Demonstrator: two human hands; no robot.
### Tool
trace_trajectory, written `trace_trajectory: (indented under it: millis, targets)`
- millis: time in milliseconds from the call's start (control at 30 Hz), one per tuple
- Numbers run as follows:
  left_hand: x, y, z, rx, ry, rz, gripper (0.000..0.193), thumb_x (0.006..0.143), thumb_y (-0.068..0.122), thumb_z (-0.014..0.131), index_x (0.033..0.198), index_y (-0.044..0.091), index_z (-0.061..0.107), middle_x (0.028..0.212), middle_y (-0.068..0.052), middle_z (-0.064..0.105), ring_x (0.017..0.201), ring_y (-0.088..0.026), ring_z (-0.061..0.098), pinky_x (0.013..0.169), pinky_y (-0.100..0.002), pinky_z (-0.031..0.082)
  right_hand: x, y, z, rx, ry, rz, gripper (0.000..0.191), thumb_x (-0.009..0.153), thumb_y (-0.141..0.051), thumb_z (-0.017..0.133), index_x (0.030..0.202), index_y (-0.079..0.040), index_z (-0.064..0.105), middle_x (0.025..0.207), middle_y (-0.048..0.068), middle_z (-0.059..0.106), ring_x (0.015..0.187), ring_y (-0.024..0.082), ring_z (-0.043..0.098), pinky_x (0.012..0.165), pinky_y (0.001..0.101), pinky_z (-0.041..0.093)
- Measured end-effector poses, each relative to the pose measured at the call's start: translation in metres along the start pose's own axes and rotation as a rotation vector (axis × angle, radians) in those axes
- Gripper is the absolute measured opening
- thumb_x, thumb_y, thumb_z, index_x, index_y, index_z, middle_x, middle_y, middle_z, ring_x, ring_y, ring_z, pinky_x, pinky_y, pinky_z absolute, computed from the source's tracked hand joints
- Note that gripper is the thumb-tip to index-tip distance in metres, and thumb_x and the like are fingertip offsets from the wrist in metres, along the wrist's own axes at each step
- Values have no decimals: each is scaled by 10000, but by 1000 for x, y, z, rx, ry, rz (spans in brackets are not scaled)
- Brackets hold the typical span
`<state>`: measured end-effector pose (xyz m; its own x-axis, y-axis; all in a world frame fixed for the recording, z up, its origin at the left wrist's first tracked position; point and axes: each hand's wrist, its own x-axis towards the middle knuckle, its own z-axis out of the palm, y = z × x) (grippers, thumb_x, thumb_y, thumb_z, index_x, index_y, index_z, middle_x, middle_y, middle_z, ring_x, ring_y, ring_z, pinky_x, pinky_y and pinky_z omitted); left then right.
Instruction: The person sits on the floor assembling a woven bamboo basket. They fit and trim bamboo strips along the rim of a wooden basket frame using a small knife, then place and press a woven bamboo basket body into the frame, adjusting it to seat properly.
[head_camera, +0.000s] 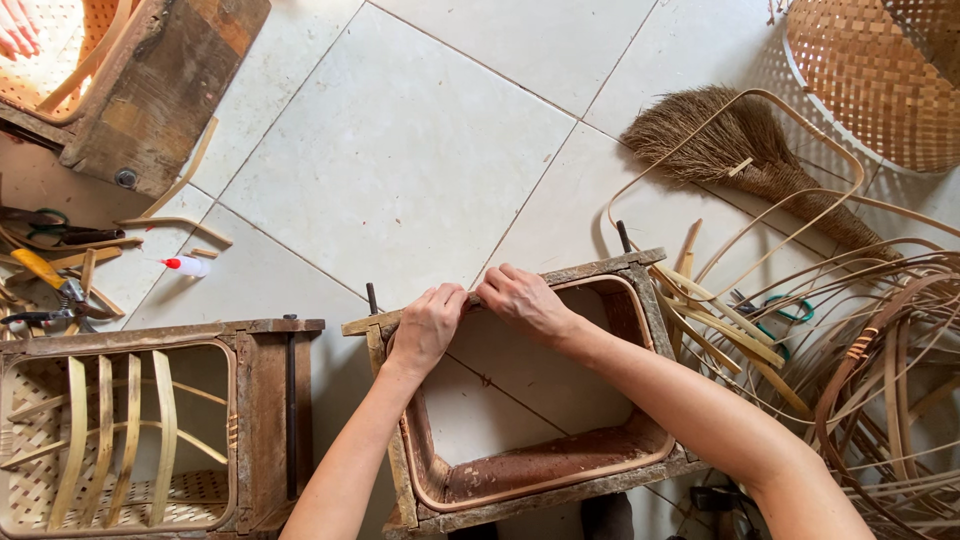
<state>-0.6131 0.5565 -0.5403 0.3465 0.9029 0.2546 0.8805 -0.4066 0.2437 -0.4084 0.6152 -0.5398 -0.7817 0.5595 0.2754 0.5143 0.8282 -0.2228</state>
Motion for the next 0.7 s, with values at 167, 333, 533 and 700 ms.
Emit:
trace_trajectory:
  millis: [167,333,533,700]
  targets:
    - [-3,-2,0,-19,34,68,119,850,29,646,969,40,651,1014,-65,683,917,-224,705,797,-330,594,-3,1,1,3,32,-58,73,795,-94,640,864,-71,636,933,53,617,876,218,631,739,332,574]
    - [-3,-2,-2,34,28,100,147,818,15,644,963,35,656,1010,-71,686,900,-221,702,794,-323,593,-2,-3,-1,-147,5,-126,92,805,-118,652,868,-51,650,883,61,602,837,196,637,703,323,568]
    - [-5,-1,3,71,55,106,126,821,30,645,946,46,651,983,-69,675,889,-214,696,784,-327,590,-2,-5,0,-245,45,-201,91,812,-120,660,871,-50,660,857,52,596,816,179,635,695,302,561]
    - [-6,-3,10,37,89,104,77,861,48,648,933,44,624,967,-83,661,882,-224,693,780,-336,587,-3,-5,4,-272,30,-206,109,809,-102,655,893,-35,669,868,57,615,822,181,646,690,303,567]
